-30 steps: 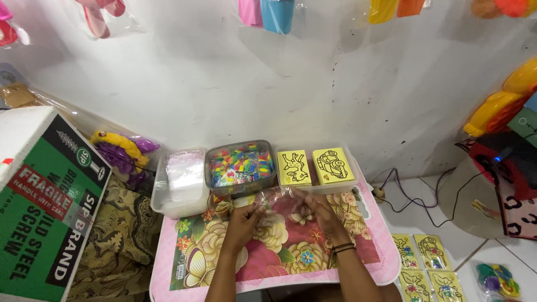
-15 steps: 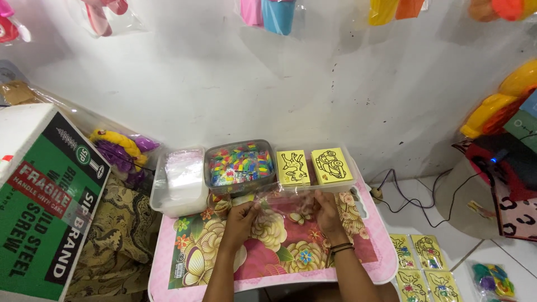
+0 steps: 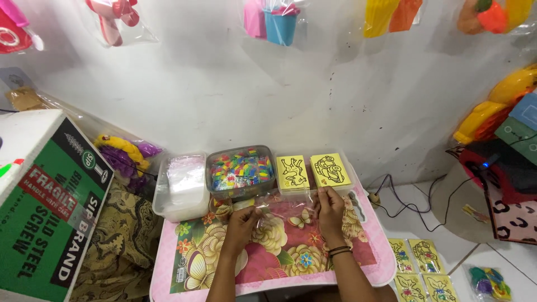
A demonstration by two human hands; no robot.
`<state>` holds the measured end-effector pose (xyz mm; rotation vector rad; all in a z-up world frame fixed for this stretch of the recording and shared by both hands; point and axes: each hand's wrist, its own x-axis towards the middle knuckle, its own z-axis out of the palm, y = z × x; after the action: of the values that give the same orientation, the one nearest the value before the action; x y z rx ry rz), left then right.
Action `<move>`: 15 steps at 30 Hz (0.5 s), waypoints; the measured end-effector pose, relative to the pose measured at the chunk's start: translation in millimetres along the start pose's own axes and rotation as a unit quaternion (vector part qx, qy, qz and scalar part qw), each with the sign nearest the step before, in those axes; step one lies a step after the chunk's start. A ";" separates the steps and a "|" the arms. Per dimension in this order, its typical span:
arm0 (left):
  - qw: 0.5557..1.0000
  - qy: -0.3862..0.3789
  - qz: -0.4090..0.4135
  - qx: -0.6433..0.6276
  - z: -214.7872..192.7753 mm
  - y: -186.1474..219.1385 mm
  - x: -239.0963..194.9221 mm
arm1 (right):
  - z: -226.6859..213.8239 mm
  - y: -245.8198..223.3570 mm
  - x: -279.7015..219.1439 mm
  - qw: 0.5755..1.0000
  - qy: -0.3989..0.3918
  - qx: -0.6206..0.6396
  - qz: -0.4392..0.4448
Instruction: The person assembles small colorful magnetic pieces onto yellow cards featuring vehicle outlines. They place the completed cards into clear plastic bags and arrange them on the floor.
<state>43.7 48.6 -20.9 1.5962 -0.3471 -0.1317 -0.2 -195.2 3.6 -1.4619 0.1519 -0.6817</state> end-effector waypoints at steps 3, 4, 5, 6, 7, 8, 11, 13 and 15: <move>1.000 0.011 0.020 0.002 -1.0 -20.1 4.4 | -1.7 1.1 -2.2 0.990 0.088 -0.083 -0.077; 1.000 0.009 0.023 0.003 -1.8 -21.0 2.7 | -2.8 -2.7 -4.0 0.989 0.090 -0.082 -0.079; 0.999 0.005 0.037 -0.005 -2.5 -21.7 1.1 | -4.0 -6.7 -5.6 0.981 0.125 -0.109 -0.100; 0.999 0.000 0.053 -0.013 -2.4 -21.8 1.6 | -5.7 -11.0 -5.5 0.970 0.161 -0.136 -0.122; 0.998 -0.002 0.057 -0.012 -3.3 -19.2 1.7 | -7.4 -8.4 0.7 0.969 0.164 -0.134 -0.126; 0.998 0.000 0.056 -0.019 -3.1 -17.6 1.1 | -10.4 -5.6 5.9 0.957 0.146 -0.193 -0.162; 0.999 0.000 0.046 -0.012 -3.4 -12.1 0.2 | -11.3 -12.5 33.0 0.912 0.099 -0.343 -0.201; 0.999 -0.003 0.035 0.001 -3.5 -19.9 2.1 | -10.9 -16.2 56.5 0.876 0.070 -0.434 -0.200; 0.998 0.002 0.068 -0.018 -3.5 -39.9 8.0 | -11.1 -13.9 84.1 0.820 -0.020 -0.548 -0.165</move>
<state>57.9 50.3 -59.1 1.5316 -0.4469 -0.0315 57.4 -247.0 40.8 -2.6625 0.2888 -0.8963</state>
